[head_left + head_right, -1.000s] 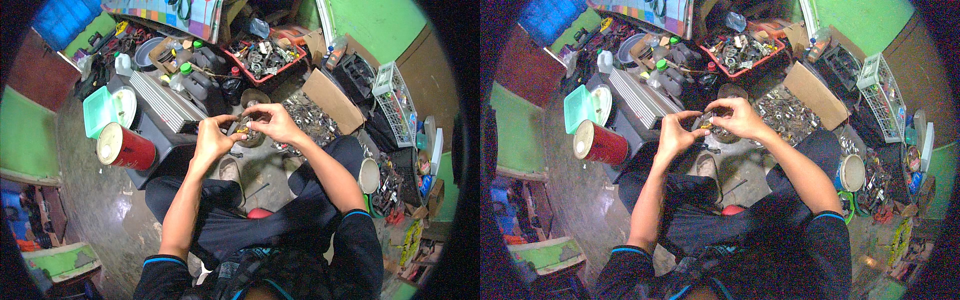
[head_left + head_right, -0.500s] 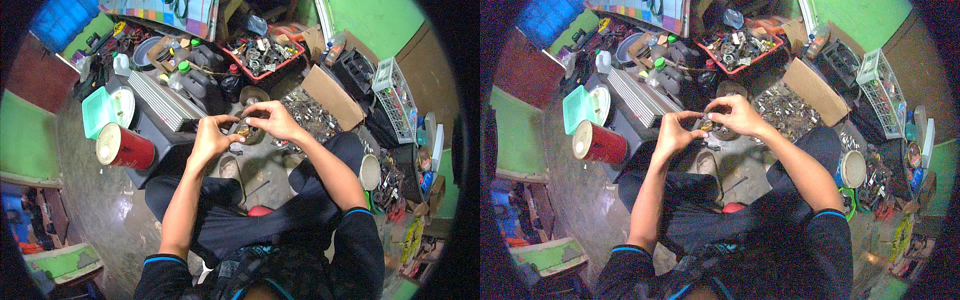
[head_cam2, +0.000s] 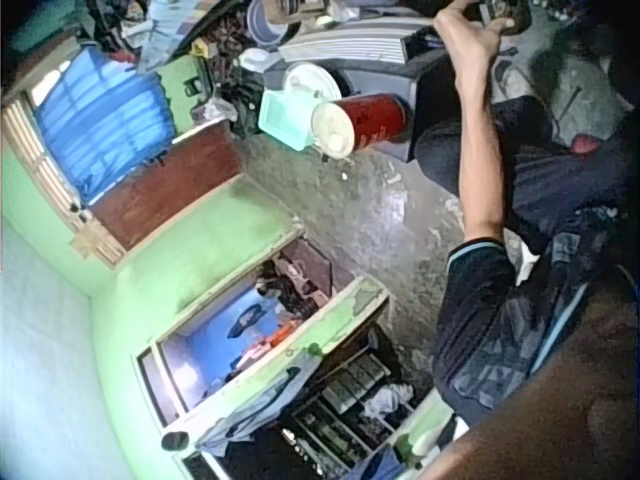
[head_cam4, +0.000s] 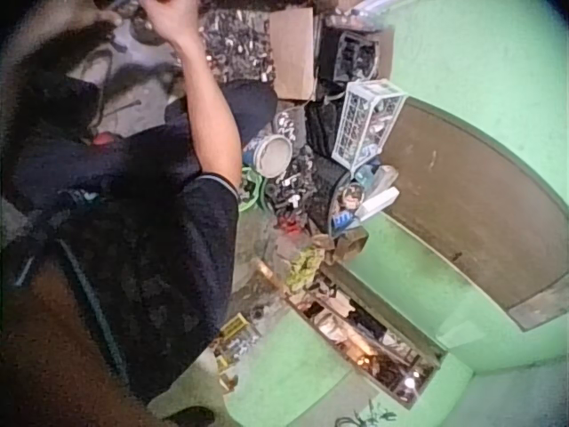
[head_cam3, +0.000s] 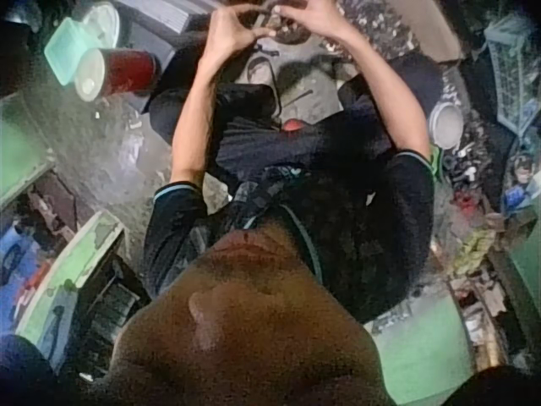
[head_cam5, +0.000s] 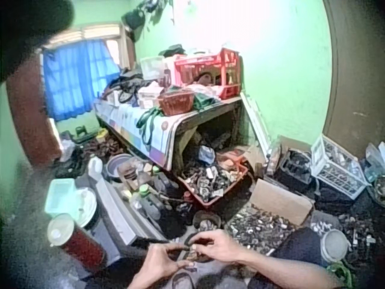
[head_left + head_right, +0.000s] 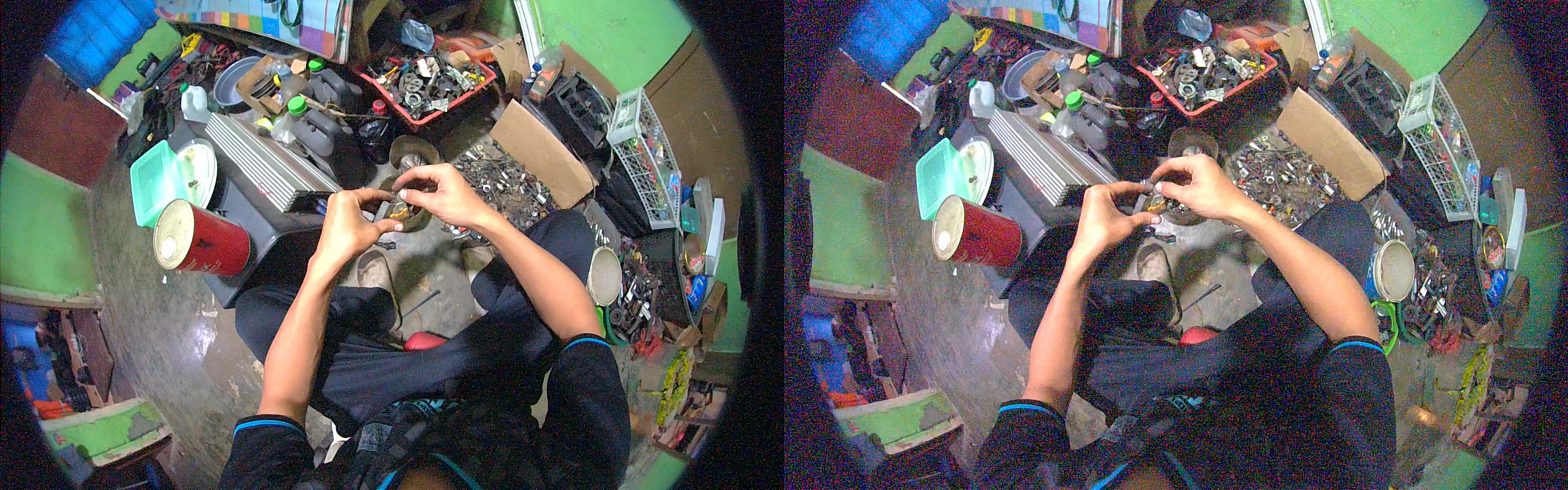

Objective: The person sits on the floor and assembles small mechanical components by hand, picking parts from a pile and fitting them together. The person repeatedly handles and adjusts the parts to fit them into a larger assembly.

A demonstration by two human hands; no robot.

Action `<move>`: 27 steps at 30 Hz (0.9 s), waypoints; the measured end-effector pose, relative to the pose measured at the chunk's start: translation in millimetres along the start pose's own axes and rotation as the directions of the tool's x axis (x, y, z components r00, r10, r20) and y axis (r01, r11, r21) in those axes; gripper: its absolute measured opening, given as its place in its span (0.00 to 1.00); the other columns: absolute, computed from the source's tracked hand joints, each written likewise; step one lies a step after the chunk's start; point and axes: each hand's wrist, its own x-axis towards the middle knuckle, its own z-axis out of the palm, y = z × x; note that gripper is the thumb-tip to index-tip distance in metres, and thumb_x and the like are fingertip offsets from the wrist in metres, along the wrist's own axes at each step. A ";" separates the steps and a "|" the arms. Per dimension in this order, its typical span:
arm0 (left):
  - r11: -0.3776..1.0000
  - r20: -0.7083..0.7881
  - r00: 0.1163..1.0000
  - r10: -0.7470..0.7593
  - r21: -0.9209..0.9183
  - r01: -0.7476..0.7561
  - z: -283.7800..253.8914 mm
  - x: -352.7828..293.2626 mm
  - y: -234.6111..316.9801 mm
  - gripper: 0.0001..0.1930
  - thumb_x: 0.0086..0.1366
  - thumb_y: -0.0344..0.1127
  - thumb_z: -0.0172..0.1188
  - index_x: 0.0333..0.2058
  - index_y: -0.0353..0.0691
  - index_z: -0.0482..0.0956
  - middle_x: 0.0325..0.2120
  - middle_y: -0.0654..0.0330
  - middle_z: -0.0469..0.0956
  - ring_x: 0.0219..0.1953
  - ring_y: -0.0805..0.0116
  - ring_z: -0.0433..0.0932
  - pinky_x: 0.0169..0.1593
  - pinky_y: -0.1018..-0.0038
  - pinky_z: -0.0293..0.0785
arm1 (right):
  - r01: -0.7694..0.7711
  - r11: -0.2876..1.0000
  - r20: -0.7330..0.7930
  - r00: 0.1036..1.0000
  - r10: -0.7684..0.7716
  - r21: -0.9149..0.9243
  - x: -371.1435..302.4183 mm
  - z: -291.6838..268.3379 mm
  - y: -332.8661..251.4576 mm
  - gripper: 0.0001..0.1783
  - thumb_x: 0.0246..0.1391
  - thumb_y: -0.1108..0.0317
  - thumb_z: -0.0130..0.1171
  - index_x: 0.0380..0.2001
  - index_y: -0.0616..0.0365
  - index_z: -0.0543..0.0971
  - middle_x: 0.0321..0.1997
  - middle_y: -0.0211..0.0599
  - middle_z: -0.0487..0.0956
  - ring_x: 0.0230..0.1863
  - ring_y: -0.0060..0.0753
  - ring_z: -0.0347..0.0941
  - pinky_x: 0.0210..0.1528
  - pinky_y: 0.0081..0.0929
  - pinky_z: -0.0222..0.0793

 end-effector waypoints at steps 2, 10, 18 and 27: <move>1.000 -0.001 1.000 -0.002 0.007 0.002 0.5 -0.5 1.1 0.25 0.38 0.35 0.78 0.39 0.40 0.85 0.31 0.52 0.84 0.30 0.69 0.81 0.39 0.70 0.76 | 0.007 1.000 0.000 1.000 -0.007 -0.020 0.0 -0.6 3.2 0.10 0.54 0.72 0.61 0.39 0.63 0.81 0.34 0.30 0.81 0.36 0.18 0.75 0.41 0.22 0.72; 0.999 -0.036 0.999 -0.008 -0.032 0.007 0.3 1.5 -2.7 0.24 0.37 0.33 0.78 0.38 0.39 0.85 0.31 0.51 0.84 0.32 0.68 0.82 0.41 0.71 0.76 | 0.003 1.000 -0.008 1.000 -0.003 -0.010 1.6 -0.6 3.4 0.11 0.55 0.72 0.61 0.40 0.64 0.80 0.34 0.30 0.81 0.37 0.18 0.75 0.43 0.23 0.72; 0.998 -0.040 0.998 -0.054 -0.041 0.053 -1.8 -0.1 6.7 0.23 0.38 0.33 0.78 0.38 0.37 0.85 0.32 0.50 0.84 0.33 0.68 0.82 0.42 0.71 0.76 | -0.007 1.000 -0.036 0.999 0.007 0.001 1.4 -0.1 2.9 0.11 0.56 0.70 0.60 0.41 0.63 0.81 0.35 0.31 0.81 0.38 0.19 0.75 0.44 0.23 0.72; 0.995 -0.037 0.998 -0.054 -0.090 0.051 -2.5 0.1 4.6 0.24 0.39 0.34 0.78 0.38 0.36 0.84 0.31 0.51 0.84 0.34 0.68 0.82 0.41 0.71 0.76 | 0.004 0.998 -0.047 0.999 -0.001 0.066 3.2 1.2 7.6 0.11 0.56 0.70 0.60 0.41 0.63 0.80 0.35 0.30 0.81 0.38 0.18 0.75 0.44 0.23 0.71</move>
